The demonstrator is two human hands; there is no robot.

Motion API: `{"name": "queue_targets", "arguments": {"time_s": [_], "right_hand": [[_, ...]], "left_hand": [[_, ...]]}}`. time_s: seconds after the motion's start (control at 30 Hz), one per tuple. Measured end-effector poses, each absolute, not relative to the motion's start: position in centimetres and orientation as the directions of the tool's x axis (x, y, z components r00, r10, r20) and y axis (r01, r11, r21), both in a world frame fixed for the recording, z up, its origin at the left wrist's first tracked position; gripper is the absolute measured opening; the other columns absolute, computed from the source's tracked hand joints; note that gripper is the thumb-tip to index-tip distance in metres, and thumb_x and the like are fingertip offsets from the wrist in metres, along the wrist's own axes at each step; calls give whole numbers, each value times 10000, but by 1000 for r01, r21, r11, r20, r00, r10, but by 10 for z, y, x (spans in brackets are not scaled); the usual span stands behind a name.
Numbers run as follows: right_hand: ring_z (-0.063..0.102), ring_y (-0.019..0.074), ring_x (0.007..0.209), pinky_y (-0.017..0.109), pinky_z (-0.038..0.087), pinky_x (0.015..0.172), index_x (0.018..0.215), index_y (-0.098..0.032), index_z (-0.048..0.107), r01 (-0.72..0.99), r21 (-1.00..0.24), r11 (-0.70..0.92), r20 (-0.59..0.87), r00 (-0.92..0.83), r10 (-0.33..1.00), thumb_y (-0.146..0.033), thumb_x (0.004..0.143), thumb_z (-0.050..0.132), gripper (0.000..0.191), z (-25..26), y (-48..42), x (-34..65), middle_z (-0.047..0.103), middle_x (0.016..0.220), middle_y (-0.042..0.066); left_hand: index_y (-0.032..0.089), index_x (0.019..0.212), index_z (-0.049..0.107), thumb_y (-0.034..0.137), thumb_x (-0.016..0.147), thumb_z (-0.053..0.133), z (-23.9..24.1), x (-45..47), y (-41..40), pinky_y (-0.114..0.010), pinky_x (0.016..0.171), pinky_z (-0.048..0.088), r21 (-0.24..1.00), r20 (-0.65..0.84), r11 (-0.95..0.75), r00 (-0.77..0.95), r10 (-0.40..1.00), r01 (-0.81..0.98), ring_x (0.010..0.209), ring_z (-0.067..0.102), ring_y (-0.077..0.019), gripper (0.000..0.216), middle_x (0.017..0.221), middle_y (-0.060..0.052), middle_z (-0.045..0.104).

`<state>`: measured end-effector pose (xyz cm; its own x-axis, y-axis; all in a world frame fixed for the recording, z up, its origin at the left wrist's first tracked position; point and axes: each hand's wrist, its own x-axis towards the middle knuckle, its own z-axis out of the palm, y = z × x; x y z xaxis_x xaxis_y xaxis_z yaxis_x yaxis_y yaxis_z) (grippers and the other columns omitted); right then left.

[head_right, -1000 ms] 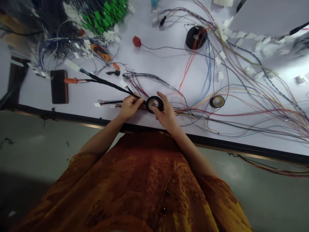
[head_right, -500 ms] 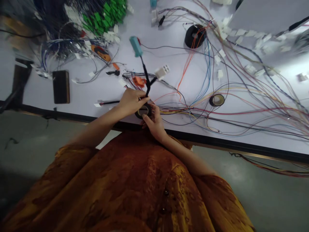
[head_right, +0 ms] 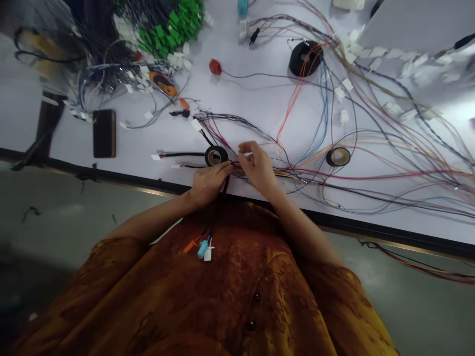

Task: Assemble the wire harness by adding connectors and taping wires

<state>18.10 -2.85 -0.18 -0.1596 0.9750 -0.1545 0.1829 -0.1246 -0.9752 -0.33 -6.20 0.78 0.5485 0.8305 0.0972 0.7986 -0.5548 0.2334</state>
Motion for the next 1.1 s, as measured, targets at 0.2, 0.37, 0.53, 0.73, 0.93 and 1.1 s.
{"name": "queue_targets", "arguments": {"time_s": [0.2,0.37,0.53,0.73,0.93,1.1], "right_hand": [[588,177,789,326,485,775,967,-190,623,445,-892,80,-106,-378,920,-246,743,694,242,-10,35,146,650,850,27],[546,178,729,337,478,753,1132,-180,629,496,-867,56,-67,-228,971,-261,790,623,352,-11,32,161,571,753,-1],[567,185,725,362,504,762,1297,-189,599,503,-863,49,-40,-166,985,-305,840,560,473,-2,-1,187,646,871,37],[617,283,1046,452,508,962,1209,-160,619,649,-747,141,13,-198,980,-269,828,524,408,-12,-5,184,671,1150,149],[622,247,968,416,519,944,1250,-160,626,695,-686,215,-26,-319,947,-135,797,457,485,-4,-6,192,651,1077,125],[559,323,1151,485,470,1016,1256,-127,616,771,-553,316,-33,-400,916,-195,835,537,433,9,-16,189,597,1271,180]], "left_hand": [[179,1171,709,130,960,462,-11,-7,-68,-344,862,560,304,154,-496,471,868,813,1007,714,-232,328,1219,-130,721],[209,1042,691,223,974,492,-18,-15,-63,-314,908,540,626,246,-373,281,928,685,1056,657,-193,211,1131,-76,698],[195,873,640,314,984,530,-16,-11,-50,-332,855,546,811,197,-200,66,978,550,894,673,-190,196,904,-63,711],[186,912,613,439,950,586,-25,-9,-32,-283,739,563,907,47,-83,95,994,413,748,693,-157,257,897,-52,713],[193,857,576,413,943,608,-31,-5,-29,-287,665,515,879,75,-66,-1,997,472,620,648,-154,238,654,8,641],[189,864,581,378,911,641,-32,-8,-27,-280,656,535,929,50,-71,67,996,363,661,681,-157,204,762,-19,691]]}}
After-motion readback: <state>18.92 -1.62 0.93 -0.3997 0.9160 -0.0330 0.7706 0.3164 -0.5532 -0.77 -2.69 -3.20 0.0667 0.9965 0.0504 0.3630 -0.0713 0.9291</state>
